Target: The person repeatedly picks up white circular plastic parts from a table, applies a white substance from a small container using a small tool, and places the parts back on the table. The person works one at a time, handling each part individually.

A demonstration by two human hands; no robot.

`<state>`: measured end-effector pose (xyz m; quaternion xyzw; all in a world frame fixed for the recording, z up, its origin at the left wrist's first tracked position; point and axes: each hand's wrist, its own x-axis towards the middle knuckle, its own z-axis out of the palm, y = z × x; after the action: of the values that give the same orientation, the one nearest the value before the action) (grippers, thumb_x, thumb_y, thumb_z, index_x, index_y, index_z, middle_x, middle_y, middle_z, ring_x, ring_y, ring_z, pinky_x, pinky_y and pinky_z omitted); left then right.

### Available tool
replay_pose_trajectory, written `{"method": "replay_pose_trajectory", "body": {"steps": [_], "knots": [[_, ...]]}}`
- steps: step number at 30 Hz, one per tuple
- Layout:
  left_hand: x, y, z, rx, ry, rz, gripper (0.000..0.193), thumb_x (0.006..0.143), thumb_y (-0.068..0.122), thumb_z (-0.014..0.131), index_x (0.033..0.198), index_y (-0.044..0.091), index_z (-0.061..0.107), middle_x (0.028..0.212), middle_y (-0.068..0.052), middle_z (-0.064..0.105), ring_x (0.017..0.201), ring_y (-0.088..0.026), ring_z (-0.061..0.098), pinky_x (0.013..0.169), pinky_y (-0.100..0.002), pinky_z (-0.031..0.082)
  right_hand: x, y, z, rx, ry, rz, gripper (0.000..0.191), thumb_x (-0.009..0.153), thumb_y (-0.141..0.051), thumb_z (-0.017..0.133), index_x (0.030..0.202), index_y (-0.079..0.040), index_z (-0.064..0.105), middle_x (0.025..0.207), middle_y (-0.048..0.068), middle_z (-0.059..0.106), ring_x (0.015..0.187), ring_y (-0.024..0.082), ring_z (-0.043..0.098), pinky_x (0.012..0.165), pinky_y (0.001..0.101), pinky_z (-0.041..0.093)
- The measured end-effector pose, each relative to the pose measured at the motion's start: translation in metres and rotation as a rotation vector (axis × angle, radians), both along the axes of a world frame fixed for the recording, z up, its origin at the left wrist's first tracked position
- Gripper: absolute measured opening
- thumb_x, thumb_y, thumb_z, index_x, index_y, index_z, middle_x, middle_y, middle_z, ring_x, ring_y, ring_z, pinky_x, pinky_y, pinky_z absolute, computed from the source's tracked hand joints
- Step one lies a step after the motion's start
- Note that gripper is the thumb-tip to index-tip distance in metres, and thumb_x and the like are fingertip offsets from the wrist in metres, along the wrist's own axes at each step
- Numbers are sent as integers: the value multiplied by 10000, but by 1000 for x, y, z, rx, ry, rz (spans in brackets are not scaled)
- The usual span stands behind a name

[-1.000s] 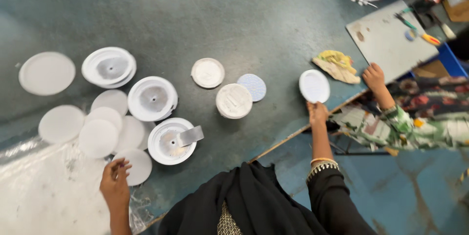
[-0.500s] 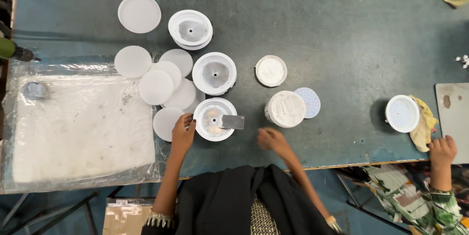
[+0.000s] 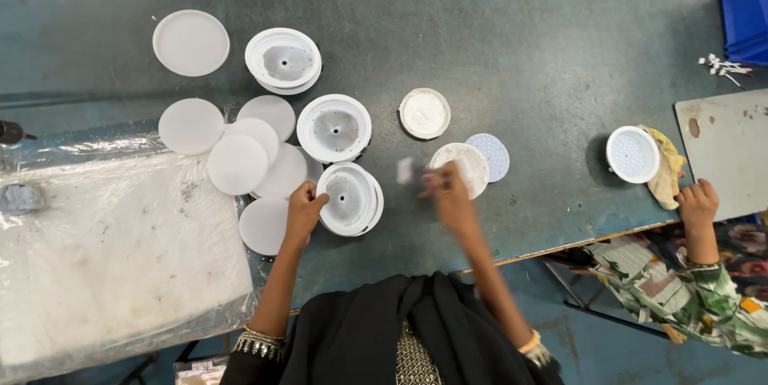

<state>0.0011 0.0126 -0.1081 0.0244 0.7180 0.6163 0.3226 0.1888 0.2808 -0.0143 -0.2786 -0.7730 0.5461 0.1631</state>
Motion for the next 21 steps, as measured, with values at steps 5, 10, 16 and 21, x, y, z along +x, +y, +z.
{"method": "replay_pose_trajectory", "body": {"steps": [5,10,16,21], "knots": [[8,5,-7,326,-331,132,371,739,-99,589,1075,56,568,938,-67,636,832,-140,603,784,-288,508,29,73,74,417,-173,25,243,877,24,628,1104,-43,686,979,168,758,918,278,758,809,373,572],[18,1,20,538,-726,213,472,731,-48,556,1197,-23,630,998,-98,666,896,-199,650,869,-347,548,21,84,75,463,-577,276,260,886,-12,631,1087,-89,775,960,187,756,888,363,727,822,413,551],[26,5,47,635,-867,278,430,855,101,665,1242,-79,620,1134,-174,701,1050,-282,682,954,-427,553,0,107,60,378,-662,513,268,851,-73,671,1105,-70,755,1017,176,767,916,348,744,830,407,566],[27,8,65,719,-800,324,432,917,189,672,1276,-45,621,1210,-147,707,1123,-264,680,1013,-423,535,-6,106,46,392,-563,475,294,870,-108,682,1158,-49,673,990,214,757,923,380,738,800,448,562]]}}
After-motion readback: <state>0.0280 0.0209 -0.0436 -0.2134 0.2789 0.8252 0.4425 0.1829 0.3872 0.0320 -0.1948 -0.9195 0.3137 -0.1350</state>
